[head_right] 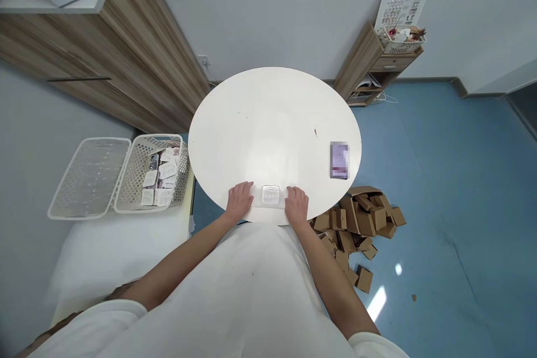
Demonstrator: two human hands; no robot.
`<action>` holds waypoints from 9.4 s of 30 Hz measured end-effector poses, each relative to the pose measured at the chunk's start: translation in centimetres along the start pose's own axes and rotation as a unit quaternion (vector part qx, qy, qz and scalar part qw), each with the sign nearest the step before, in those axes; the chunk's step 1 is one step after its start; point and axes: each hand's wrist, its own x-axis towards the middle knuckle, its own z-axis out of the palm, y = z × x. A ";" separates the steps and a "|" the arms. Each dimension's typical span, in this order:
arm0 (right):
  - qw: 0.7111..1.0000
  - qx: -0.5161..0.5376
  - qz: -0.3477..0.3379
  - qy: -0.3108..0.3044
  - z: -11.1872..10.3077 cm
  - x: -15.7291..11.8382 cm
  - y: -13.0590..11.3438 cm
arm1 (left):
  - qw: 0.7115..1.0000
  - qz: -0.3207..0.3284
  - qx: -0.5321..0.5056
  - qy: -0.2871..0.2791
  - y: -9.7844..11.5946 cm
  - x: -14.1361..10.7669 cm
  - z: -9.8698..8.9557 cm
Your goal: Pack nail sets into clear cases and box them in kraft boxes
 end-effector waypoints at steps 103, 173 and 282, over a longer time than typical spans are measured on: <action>0.956 0.095 -0.082 -0.267 -3.3 -1.2 -3.4 | 0.956 0.126 -0.099 -0.247 1.1 0.3 -3.5; 0.950 0.110 -0.123 -0.267 -4.0 2.0 -3.2 | 0.964 0.093 -0.166 -0.184 -0.4 0.7 -4.2; 0.884 0.375 0.230 -0.157 -2.2 1.8 -1.0 | 0.960 0.184 -0.075 -0.198 3.3 0.6 -0.8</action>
